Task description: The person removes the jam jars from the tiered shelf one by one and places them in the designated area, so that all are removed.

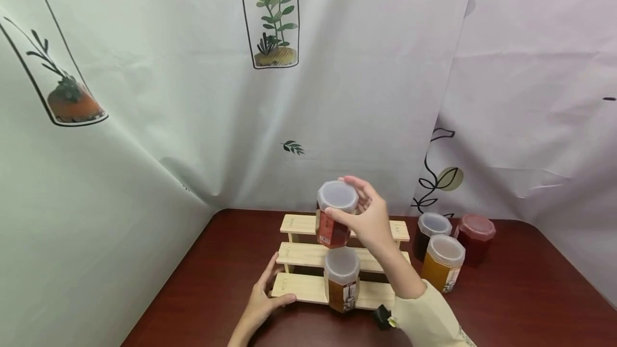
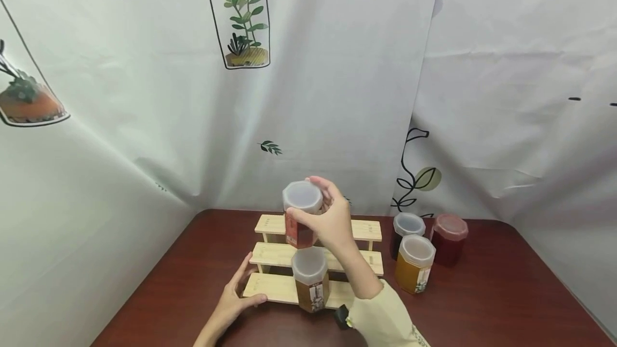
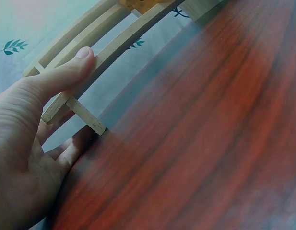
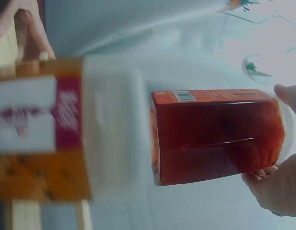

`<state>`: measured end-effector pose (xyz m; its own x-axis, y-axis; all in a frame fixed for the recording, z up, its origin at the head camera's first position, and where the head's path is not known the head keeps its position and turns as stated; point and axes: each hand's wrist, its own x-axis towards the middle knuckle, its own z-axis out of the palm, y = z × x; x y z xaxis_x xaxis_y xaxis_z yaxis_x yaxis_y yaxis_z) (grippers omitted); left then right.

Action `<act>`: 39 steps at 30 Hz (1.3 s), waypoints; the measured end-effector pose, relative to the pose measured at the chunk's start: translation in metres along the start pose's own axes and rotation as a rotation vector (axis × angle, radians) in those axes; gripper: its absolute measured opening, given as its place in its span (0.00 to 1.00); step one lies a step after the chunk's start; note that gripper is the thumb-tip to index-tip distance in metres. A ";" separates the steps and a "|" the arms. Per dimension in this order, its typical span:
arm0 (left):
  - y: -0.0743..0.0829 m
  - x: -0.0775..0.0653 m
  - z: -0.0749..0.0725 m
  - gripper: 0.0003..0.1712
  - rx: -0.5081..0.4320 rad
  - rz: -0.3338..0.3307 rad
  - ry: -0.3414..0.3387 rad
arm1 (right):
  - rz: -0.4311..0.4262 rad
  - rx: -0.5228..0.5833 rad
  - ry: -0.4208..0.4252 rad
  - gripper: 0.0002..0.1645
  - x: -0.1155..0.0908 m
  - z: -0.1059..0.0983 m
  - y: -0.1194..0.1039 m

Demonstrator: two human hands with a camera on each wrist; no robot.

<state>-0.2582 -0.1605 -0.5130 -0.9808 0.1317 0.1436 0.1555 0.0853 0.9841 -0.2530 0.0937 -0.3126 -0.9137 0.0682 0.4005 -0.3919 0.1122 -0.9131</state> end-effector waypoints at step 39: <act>0.006 -0.007 0.002 0.62 0.005 -0.018 -0.012 | 0.072 -0.023 0.538 0.31 -0.047 -0.221 0.033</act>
<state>-0.2505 -0.1593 -0.5083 -0.9819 0.1424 0.1245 0.1385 0.0927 0.9860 -0.1989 0.3132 -0.3449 -0.7517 0.5739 0.3249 -0.3225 0.1099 -0.9402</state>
